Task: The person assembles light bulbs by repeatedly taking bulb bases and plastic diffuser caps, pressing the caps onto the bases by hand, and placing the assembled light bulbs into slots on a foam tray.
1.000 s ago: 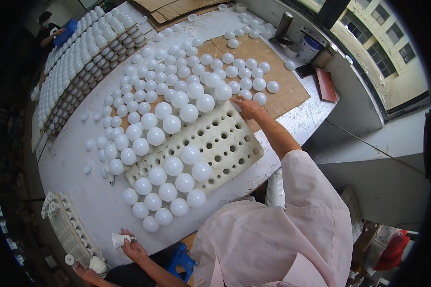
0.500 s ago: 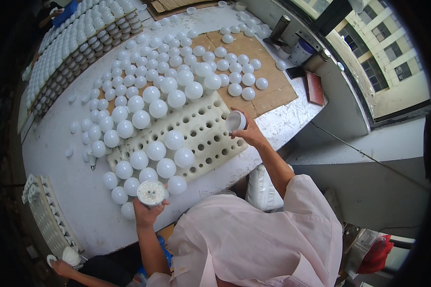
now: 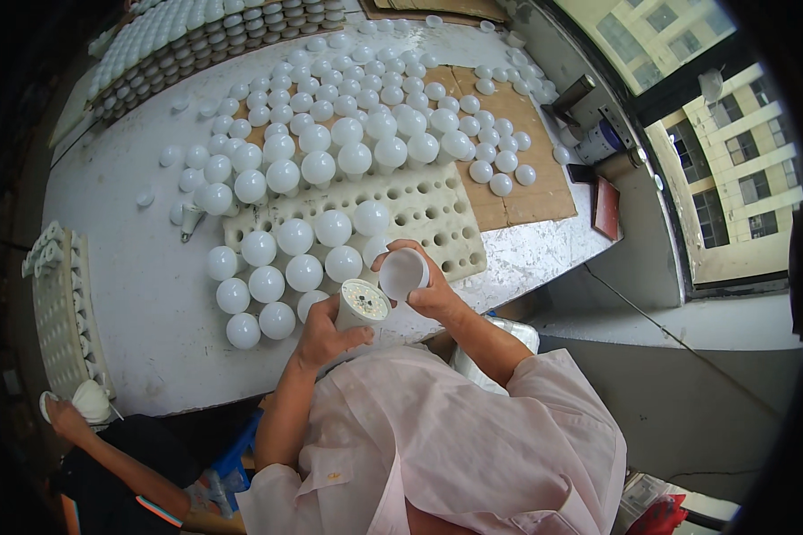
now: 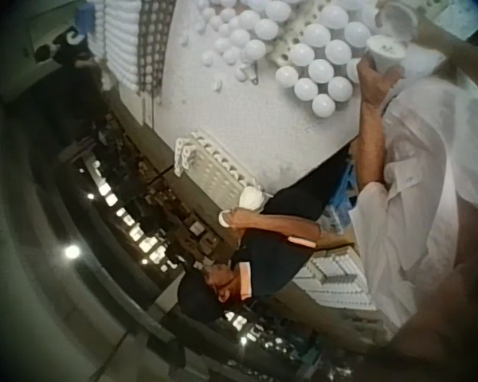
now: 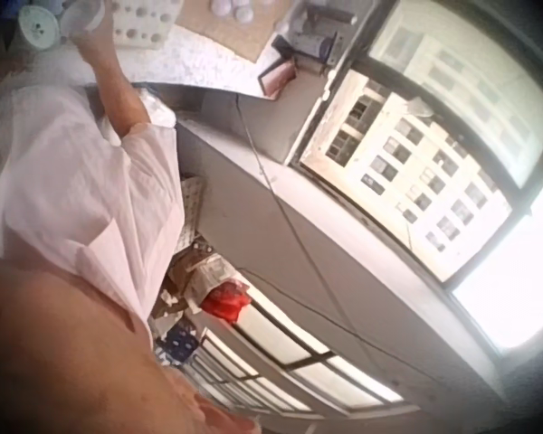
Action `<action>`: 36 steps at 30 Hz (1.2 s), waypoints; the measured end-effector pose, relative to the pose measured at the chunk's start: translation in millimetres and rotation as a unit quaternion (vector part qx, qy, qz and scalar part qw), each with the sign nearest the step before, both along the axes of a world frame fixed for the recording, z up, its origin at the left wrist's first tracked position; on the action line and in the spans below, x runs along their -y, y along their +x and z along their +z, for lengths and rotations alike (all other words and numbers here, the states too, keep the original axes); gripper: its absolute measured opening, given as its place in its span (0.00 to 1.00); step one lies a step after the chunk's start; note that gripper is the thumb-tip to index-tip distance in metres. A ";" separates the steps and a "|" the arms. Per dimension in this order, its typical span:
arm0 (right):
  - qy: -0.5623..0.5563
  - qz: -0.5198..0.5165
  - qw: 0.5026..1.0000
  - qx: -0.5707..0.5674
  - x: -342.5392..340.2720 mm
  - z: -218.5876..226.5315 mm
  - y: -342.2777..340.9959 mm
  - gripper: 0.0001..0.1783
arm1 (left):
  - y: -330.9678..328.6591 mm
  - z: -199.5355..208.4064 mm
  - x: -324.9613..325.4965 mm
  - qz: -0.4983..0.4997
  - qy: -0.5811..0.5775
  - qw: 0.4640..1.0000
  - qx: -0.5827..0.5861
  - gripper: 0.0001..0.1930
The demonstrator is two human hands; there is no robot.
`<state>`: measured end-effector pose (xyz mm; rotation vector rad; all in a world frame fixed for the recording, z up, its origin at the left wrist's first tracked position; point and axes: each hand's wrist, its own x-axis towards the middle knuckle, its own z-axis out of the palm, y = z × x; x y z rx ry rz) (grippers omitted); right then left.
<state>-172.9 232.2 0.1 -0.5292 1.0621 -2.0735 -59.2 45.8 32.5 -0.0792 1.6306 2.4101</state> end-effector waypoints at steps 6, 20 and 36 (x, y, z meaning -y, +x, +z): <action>0.009 0.018 1.000 -0.006 14.3 6.0 8.2 0.47 | 14.1 -3.1 7.1 0.031 0.018 0.999 -0.001 0.20; 0.260 0.145 0.836 -0.461 23.5 55.7 8.2 0.44 | 22.0 2.9 26.6 -0.014 -0.110 0.993 0.034 0.17; 0.143 0.079 0.821 -0.548 32.0 36.2 28.3 0.41 | 26.5 -6.6 17.6 -0.024 -0.111 0.991 0.064 0.18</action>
